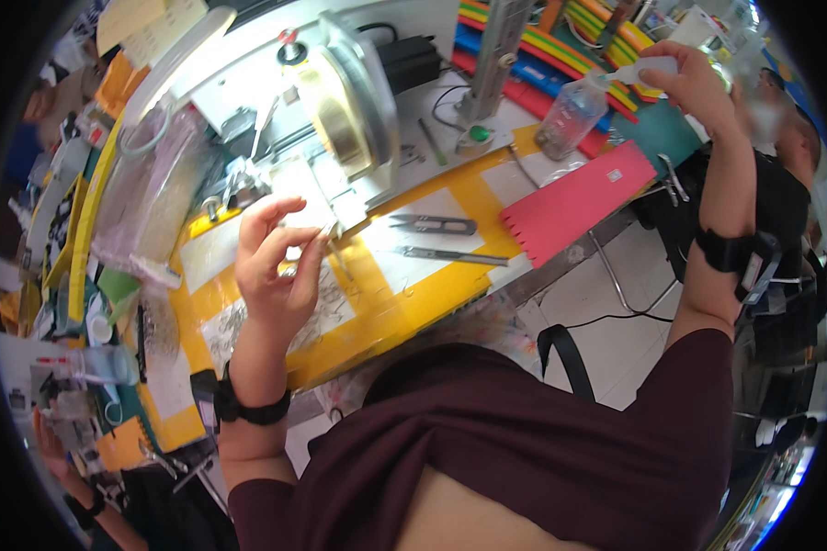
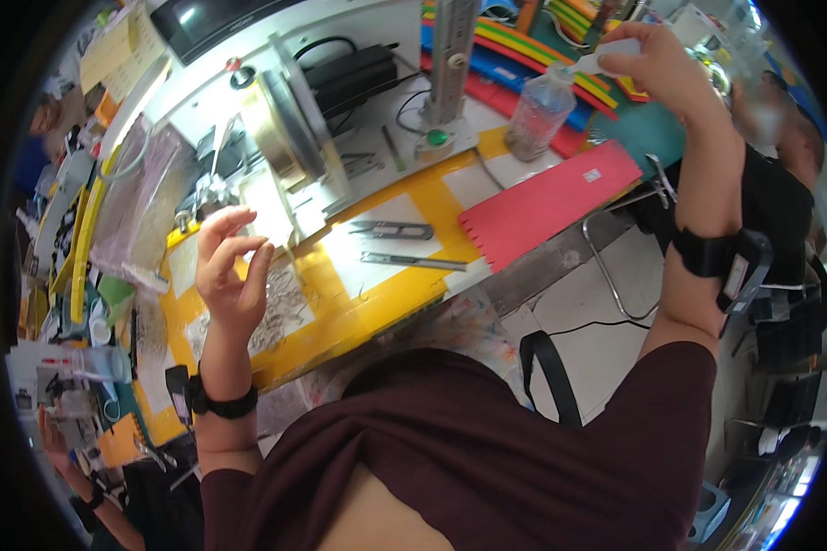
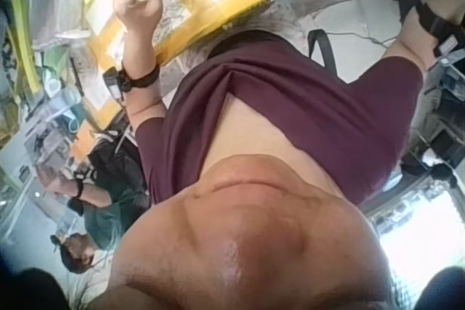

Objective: Assembling and gluing small metal and plastic components for electronic parts.

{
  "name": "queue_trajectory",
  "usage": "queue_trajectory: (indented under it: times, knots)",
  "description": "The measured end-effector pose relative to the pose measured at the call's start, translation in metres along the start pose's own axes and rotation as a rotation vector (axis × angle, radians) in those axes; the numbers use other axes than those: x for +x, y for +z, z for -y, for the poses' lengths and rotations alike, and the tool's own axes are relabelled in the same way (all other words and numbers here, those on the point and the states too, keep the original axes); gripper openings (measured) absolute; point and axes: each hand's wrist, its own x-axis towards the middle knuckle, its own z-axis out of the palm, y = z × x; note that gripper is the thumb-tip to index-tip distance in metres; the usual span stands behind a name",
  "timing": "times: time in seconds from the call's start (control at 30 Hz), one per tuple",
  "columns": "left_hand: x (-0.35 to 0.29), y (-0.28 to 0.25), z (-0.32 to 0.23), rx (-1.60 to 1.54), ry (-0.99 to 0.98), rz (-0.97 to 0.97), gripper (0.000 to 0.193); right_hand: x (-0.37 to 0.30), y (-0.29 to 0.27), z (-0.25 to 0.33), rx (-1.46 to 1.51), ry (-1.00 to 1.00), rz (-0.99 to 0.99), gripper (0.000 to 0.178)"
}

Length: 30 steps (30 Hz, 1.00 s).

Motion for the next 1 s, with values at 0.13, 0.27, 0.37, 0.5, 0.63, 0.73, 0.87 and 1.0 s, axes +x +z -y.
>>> queue_trajectory:
  times: [0.13,0.27,0.37,0.5,0.63,0.73,0.87,1.0]
  knots:
    - [0.003,0.004,0.001,-0.102,-0.034,-0.023,0.013,0.02,0.008,-0.005,0.026,-0.113,-0.059,0.036]
    - [0.0,-0.001,0.0,-0.028,-0.032,-0.016,0.012,-0.011,0.036,0.033,0.164,-0.192,-0.548,0.025]
    - [-0.006,-0.003,0.0,-0.036,-0.082,-0.028,0.013,-0.085,0.126,0.066,0.678,-0.274,-0.031,0.012]
    - [-0.001,-0.001,-0.002,-0.056,-0.084,-0.019,0.013,-0.131,0.166,0.099,0.077,-0.417,0.519,0.015]
    - [-0.001,-0.003,-0.005,-0.073,-0.082,-0.023,0.013,-0.13,0.177,0.099,0.16,-0.402,0.48,0.011]
    - [0.002,-0.009,-0.008,0.044,0.033,0.005,0.015,-0.125,0.175,0.103,0.19,-0.394,0.515,0.01]
    - [0.004,-0.012,-0.01,0.169,0.056,0.03,0.016,-0.117,0.152,0.111,0.123,-0.506,0.409,0.01]
    - [-0.002,-0.008,-0.011,0.017,-0.043,-0.026,0.013,-0.104,0.125,0.131,0.4,-0.221,0.61,0.01]
